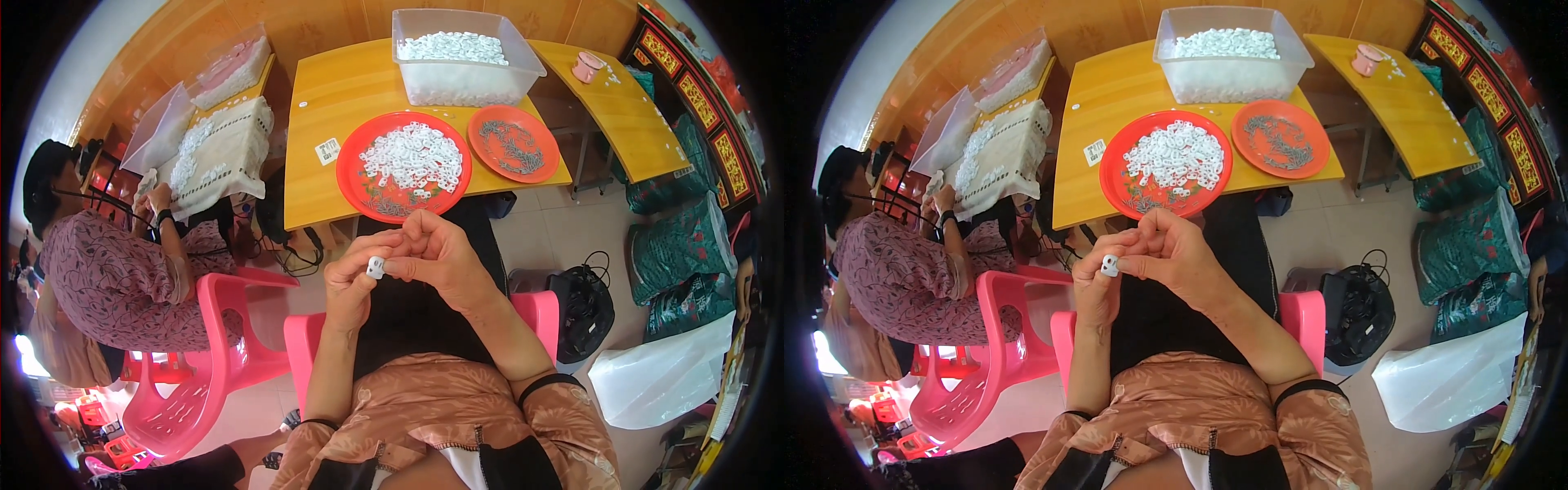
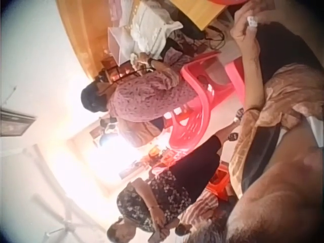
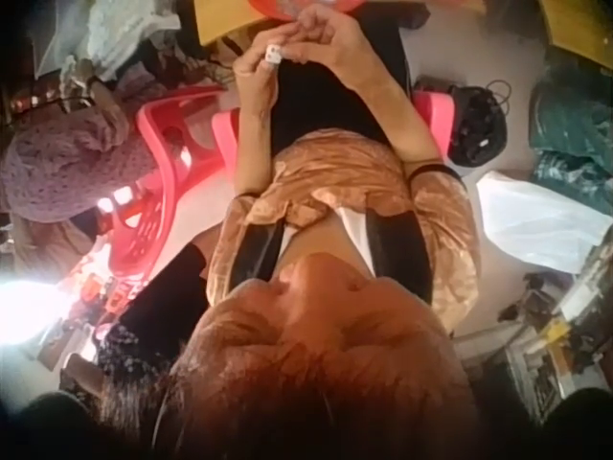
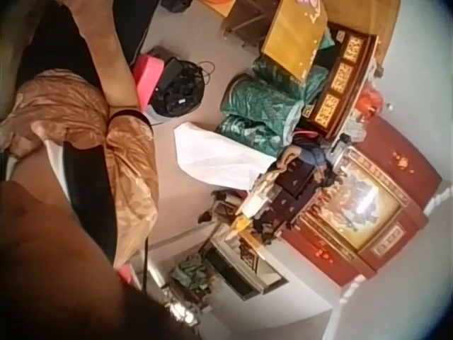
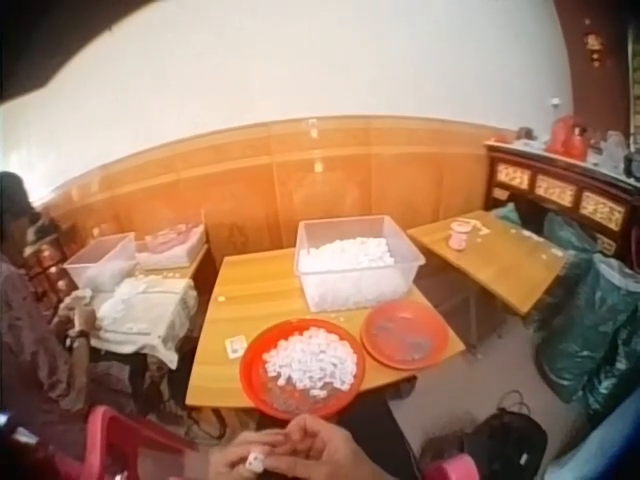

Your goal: Manually assembling small white hardware components at a workbench.

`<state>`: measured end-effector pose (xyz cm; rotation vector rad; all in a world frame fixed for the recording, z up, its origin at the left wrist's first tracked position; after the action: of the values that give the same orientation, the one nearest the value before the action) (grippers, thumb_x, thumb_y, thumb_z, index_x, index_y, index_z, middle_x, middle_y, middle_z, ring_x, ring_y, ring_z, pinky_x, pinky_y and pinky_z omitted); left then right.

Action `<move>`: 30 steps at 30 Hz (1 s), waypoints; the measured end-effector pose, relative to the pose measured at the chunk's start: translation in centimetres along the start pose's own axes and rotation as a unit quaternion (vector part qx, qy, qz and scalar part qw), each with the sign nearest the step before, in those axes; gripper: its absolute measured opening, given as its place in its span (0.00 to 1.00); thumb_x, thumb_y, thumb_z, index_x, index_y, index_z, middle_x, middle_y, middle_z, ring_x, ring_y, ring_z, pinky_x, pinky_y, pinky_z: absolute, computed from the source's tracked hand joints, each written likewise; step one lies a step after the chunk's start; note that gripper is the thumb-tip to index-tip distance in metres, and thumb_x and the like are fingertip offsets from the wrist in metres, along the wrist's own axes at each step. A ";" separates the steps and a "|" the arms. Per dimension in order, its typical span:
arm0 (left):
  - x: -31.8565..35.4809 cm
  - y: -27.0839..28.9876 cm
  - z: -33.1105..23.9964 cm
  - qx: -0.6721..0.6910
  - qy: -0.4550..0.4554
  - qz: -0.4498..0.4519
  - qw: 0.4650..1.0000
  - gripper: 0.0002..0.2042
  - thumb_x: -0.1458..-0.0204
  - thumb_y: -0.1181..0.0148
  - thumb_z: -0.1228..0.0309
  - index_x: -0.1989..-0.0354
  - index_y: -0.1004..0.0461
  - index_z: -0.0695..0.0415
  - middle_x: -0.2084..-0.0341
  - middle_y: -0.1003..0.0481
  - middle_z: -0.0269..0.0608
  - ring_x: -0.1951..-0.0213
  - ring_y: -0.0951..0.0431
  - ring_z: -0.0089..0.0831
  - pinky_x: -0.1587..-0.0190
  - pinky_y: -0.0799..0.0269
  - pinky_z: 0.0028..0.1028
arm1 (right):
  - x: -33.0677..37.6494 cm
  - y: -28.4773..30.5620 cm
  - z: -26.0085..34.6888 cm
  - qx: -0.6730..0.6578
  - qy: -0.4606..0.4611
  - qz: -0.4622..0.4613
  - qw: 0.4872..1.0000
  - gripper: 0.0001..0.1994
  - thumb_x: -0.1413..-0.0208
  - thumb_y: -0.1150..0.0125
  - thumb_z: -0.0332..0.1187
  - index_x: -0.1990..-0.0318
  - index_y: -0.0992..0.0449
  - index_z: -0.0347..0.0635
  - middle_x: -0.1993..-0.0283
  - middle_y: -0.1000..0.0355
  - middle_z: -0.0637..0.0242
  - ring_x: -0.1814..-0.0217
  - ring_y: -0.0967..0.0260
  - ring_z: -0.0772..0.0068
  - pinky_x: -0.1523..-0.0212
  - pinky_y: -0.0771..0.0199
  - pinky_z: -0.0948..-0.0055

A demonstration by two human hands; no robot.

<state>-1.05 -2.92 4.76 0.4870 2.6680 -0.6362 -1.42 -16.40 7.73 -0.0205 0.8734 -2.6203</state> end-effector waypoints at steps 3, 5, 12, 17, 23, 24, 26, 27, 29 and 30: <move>0.1 -0.1 0.1 -0.036 -0.022 -0.015 0.999 0.16 0.51 0.42 0.63 0.60 0.25 0.64 0.58 0.27 0.52 0.49 0.31 0.47 0.46 0.37 0.41 | -0.1 0.1 0.2 0.001 0.009 -0.004 1.000 0.13 0.52 0.40 0.19 0.70 0.41 0.43 0.69 0.29 0.65 0.67 0.31 0.82 0.69 0.33 0.84; 0.2 -0.2 0.2 -0.050 -0.035 -0.024 0.998 0.16 0.50 0.42 0.63 0.60 0.25 0.65 0.58 0.27 0.52 0.50 0.30 0.47 0.47 0.36 0.40 | -0.1 -0.1 0.4 0.003 0.008 -0.022 1.000 0.17 0.55 0.38 0.18 0.73 0.43 0.46 0.73 0.33 0.71 0.71 0.36 0.85 0.73 0.36 0.86; 0.5 -0.7 0.0 -0.082 -0.038 -0.079 0.993 0.16 0.48 0.45 0.63 0.61 0.26 0.67 0.59 0.26 0.51 0.50 0.30 0.44 0.48 0.36 0.38 | -0.2 0.4 -0.4 0.022 0.008 -0.039 0.999 0.15 0.54 0.39 0.19 0.72 0.42 0.45 0.71 0.31 0.69 0.73 0.36 0.84 0.73 0.36 0.86; 0.5 -0.2 0.7 -0.022 -0.058 -0.130 0.990 0.16 0.46 0.46 0.63 0.59 0.27 0.66 0.57 0.27 0.49 0.50 0.30 0.41 0.51 0.34 0.35 | -0.4 -0.1 -0.9 0.113 -0.045 0.004 0.993 0.07 0.44 0.45 0.30 0.65 0.29 0.35 0.73 0.30 0.69 0.76 0.37 0.85 0.75 0.35 0.84; 0.7 -0.8 0.8 -0.020 0.049 -0.142 0.988 0.16 0.46 0.47 0.64 0.57 0.28 0.66 0.55 0.29 0.48 0.54 0.30 0.33 0.58 0.33 0.25 | -0.4 0.6 -1.2 0.088 -0.048 0.003 0.995 0.09 0.43 0.46 0.33 0.66 0.27 0.35 0.75 0.32 0.71 0.78 0.39 0.86 0.77 0.37 0.86; 0.5 -1.0 0.5 -0.009 0.050 -0.115 0.992 0.16 0.46 0.47 0.65 0.57 0.28 0.65 0.54 0.29 0.47 0.56 0.29 0.31 0.60 0.33 0.23 | -0.4 0.7 -1.1 0.088 -0.047 0.003 0.995 0.09 0.43 0.46 0.33 0.66 0.27 0.35 0.75 0.32 0.71 0.78 0.39 0.86 0.77 0.37 0.86; 0.4 -0.7 0.5 0.002 0.050 -0.087 0.995 0.16 0.46 0.47 0.65 0.56 0.28 0.65 0.53 0.30 0.47 0.58 0.29 0.28 0.63 0.33 0.21 | -0.4 0.5 -0.9 0.090 -0.047 0.030 0.994 0.09 0.43 0.47 0.33 0.67 0.27 0.36 0.77 0.33 0.71 0.78 0.40 0.85 0.78 0.38 0.83; 0.4 -0.1 0.7 -0.025 0.033 -0.075 0.996 0.16 0.46 0.47 0.65 0.55 0.29 0.65 0.53 0.30 0.47 0.58 0.29 0.27 0.62 0.32 0.22 | -0.4 0.3 -0.7 0.090 -0.046 0.031 0.994 0.09 0.43 0.47 0.33 0.67 0.27 0.36 0.77 0.33 0.71 0.78 0.40 0.85 0.78 0.38 0.83; 0.4 -0.1 0.4 -0.053 0.016 -0.063 0.996 0.17 0.46 0.47 0.65 0.54 0.29 0.66 0.52 0.31 0.46 0.59 0.29 0.26 0.62 0.31 0.22 | -0.2 -0.4 -0.4 0.164 -0.061 0.026 0.984 0.09 0.44 0.46 0.34 0.68 0.30 0.36 0.78 0.33 0.68 0.81 0.39 0.83 0.80 0.38 0.82; 0.5 -0.2 0.4 -0.002 0.032 -0.086 0.996 0.17 0.46 0.47 0.64 0.54 0.29 0.66 0.52 0.31 0.47 0.57 0.29 0.28 0.58 0.32 0.24 | -0.1 -0.6 -0.3 0.165 -0.061 0.027 0.984 0.09 0.44 0.46 0.34 0.68 0.30 0.36 0.78 0.33 0.68 0.81 0.39 0.83 0.80 0.38 0.82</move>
<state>-1.49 -3.16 4.23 0.2834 2.7917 -0.6729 -1.55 -15.72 7.86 -0.0673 0.3873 -2.6471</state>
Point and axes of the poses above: each hand's wrist, its own x-axis away from the middle knuckle, its own y-axis out of the back of the hand, z = x × y, the point moved 4 cm from there along -x, towards the middle knuckle
